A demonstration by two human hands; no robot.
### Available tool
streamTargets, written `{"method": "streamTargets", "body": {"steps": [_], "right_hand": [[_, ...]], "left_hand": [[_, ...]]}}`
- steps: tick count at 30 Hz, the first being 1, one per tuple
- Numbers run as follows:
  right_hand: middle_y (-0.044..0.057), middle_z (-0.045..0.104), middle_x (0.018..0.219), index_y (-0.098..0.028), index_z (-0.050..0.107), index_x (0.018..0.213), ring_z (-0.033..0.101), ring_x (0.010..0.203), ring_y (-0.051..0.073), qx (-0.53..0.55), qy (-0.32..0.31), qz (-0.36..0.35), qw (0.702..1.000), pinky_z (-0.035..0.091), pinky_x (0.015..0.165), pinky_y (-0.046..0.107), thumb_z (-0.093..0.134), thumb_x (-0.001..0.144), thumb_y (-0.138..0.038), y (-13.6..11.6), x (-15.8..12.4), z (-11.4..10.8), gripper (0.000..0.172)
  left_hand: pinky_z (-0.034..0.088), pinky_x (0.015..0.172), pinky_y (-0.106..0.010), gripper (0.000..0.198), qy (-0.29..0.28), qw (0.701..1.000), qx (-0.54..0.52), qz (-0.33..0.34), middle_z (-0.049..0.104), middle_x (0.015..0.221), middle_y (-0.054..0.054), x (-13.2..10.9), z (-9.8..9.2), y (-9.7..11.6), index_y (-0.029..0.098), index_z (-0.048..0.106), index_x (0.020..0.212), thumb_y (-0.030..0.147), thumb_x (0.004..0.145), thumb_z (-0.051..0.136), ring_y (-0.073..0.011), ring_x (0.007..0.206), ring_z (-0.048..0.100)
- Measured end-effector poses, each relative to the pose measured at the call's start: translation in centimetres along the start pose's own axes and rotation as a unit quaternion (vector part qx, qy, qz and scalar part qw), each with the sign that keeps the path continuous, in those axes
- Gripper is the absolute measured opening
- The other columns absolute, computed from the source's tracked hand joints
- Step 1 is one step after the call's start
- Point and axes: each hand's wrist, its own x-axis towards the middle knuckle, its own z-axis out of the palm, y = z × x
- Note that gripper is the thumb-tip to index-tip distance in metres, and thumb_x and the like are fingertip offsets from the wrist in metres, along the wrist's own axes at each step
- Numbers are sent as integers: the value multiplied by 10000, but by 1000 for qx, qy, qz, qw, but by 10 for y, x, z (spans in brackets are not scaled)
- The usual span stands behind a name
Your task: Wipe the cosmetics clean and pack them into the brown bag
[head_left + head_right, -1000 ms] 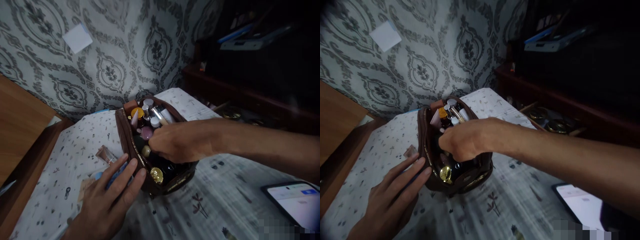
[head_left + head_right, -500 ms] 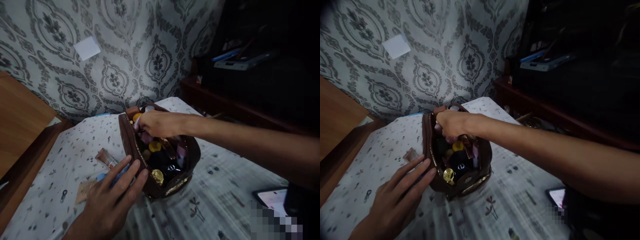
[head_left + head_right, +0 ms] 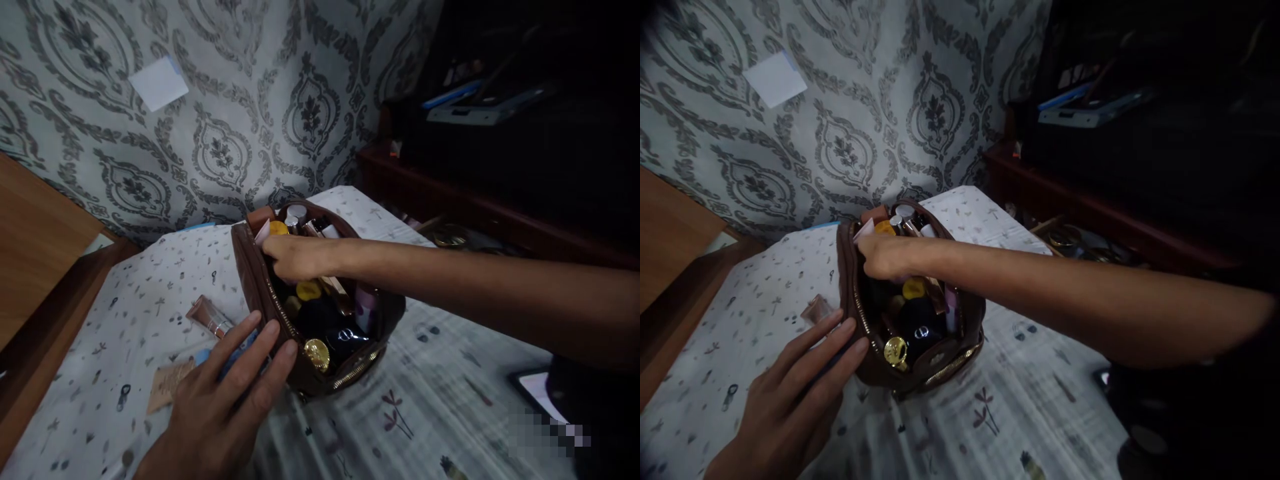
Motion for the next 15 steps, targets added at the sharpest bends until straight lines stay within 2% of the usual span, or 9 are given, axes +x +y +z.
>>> {"method": "streamTargets", "body": {"steps": [2,5,9,10,12,14,15], "right_hand": [[132,725,1006,-75,675,1089,668,832,181,-22,-30,17,999,439,600,219,502,765,-39,-1,-1,0,369],[127,724,1027,-71,687,1078,665,884,179,-35,-32,-2,999,429,626,206,509,768,-29,-2,-4,-1,360],[72,730,879,-101,722,957,654,798,150,-37,-29,-19,999,416,622,195,521,772,-23,-1,-9,-14,283],[65,723,832,-103,728,904,646,769,148,-48,-9,-18,999,410,613,202,527,784,-43,0,-10,-20,241],[65,711,796,-106,731,842,633,750,154,-89,68,-20,993,399,611,219,539,813,-91,2,-10,-33,195],[77,716,838,-113,738,864,635,783,166,-144,150,-26,978,396,630,235,549,831,-121,5,-7,-44,192],[86,721,875,-119,741,897,640,808,177,-171,164,-26,971,399,641,243,559,835,-135,6,-4,-48,193]], "left_hand": [[518,1029,-378,502,3,1000,3,5,577,1407,-108,-1,1,0,139,578,1355,-19,895,454,-289,1391,465],[543,976,-337,491,13,1000,10,6,573,1419,-103,-2,2,0,147,578,1356,5,909,435,-274,1389,470],[551,944,-300,512,24,999,21,5,578,1414,-93,-3,4,-1,156,570,1363,-2,896,431,-257,1386,472],[552,943,-301,511,28,999,25,9,583,1406,-93,-3,4,-1,155,573,1360,-3,896,426,-257,1383,474],[558,930,-303,495,28,999,35,23,595,1386,-94,-2,4,-2,150,580,1348,7,905,414,-261,1376,478],[561,916,-299,472,32,998,45,28,609,1362,-92,0,3,-3,147,595,1327,17,919,396,-257,1366,486],[561,917,-302,462,35,998,49,27,614,1351,-91,1,3,-3,146,603,1313,20,925,387,-254,1358,493]]}}
